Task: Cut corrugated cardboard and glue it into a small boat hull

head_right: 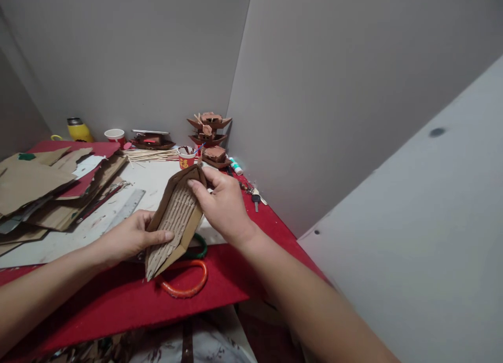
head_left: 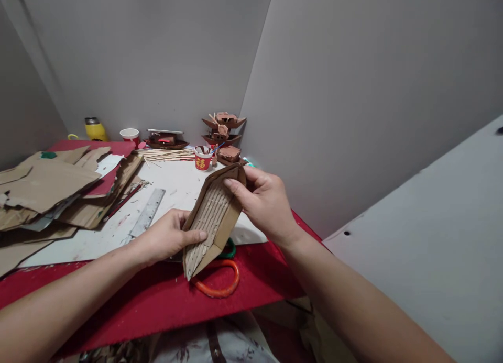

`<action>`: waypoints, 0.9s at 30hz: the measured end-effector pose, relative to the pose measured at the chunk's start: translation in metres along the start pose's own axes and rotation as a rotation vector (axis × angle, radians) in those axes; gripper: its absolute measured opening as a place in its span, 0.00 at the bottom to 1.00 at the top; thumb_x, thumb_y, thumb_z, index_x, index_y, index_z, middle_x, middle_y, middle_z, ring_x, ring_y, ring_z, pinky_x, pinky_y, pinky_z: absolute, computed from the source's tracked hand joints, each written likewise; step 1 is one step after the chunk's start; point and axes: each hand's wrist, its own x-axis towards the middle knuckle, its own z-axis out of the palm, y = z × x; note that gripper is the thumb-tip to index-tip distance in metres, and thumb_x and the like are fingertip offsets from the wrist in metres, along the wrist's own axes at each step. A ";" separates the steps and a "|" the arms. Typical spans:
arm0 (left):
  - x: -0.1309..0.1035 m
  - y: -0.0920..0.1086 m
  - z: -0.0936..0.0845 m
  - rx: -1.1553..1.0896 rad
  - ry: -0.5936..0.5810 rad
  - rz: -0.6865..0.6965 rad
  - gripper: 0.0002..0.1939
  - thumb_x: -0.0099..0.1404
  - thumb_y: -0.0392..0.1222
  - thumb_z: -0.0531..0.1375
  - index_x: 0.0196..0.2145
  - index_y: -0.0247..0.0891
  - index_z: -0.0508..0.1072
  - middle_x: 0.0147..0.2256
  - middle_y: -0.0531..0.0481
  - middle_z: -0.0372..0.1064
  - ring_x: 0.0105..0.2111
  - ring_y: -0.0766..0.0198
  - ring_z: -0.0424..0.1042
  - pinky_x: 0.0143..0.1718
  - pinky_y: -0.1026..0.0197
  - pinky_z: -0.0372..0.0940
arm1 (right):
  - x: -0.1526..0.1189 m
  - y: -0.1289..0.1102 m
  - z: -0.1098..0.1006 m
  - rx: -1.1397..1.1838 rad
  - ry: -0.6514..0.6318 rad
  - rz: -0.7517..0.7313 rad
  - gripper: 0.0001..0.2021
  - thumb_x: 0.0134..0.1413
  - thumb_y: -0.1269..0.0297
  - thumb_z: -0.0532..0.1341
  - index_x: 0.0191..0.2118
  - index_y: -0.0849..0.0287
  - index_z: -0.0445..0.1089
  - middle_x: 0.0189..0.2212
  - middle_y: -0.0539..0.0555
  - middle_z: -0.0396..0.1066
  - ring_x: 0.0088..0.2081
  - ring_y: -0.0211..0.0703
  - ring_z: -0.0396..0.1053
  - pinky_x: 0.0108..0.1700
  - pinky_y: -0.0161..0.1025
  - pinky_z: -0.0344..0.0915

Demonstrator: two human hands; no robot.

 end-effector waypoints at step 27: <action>-0.001 0.000 0.005 -0.029 0.002 -0.006 0.16 0.47 0.47 0.70 0.30 0.34 0.77 0.25 0.49 0.75 0.27 0.61 0.73 0.33 0.62 0.66 | -0.003 -0.001 -0.005 -0.049 0.078 -0.002 0.05 0.54 0.69 0.59 0.33 0.58 0.73 0.28 0.49 0.72 0.32 0.42 0.69 0.36 0.37 0.65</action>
